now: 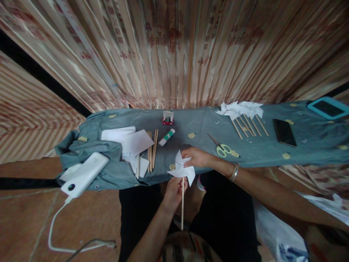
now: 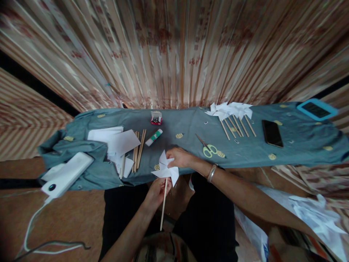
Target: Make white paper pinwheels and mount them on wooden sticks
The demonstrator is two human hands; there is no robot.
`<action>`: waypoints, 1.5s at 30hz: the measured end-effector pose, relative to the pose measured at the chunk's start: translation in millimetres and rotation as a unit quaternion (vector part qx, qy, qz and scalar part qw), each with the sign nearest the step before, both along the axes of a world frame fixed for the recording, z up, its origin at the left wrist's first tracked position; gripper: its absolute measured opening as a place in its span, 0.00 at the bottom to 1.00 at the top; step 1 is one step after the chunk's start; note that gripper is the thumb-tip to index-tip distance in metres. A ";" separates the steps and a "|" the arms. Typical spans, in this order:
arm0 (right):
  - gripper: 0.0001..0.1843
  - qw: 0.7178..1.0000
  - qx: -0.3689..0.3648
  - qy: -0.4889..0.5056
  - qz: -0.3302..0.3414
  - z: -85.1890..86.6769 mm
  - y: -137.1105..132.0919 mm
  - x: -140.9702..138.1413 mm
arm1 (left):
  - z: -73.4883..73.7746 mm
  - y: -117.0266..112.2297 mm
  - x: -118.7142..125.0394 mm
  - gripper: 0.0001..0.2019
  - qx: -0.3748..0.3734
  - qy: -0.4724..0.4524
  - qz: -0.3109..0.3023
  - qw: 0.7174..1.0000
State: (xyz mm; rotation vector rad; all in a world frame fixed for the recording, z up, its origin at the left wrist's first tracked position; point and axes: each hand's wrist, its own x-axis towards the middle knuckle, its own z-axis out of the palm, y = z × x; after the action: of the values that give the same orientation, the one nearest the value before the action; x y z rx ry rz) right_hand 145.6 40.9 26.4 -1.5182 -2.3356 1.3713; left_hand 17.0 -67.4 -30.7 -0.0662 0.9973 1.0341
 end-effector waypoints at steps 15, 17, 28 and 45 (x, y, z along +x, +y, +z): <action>0.16 0.998 0.024 -0.047 0.035 0.1 1.1 -3.9 | 1.0 -3.8 0.8 0.08 -0.052 -0.050 0.039 0.997; 0.16 0.998 0.022 -0.042 0.034 -0.5 1.1 -3.4 | 1.7 -3.8 -0.2 0.09 -0.052 -0.041 0.036 0.997; 0.16 0.999 0.031 -0.016 0.030 -1.7 -1.2 -1.2 | 9.0 -17.8 -13.7 0.03 -0.030 -0.008 -0.034 0.999; 0.14 0.998 0.036 0.001 0.049 -3.0 12.3 13.6 | 3.4 -3.2 1.7 0.03 0.024 -0.003 -0.050 0.998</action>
State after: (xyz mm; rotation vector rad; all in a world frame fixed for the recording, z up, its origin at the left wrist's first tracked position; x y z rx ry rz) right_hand 159.2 53.1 23.4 -1.4012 -2.4591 1.2920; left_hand 18.7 -70.6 -27.3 0.0196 0.9606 0.9661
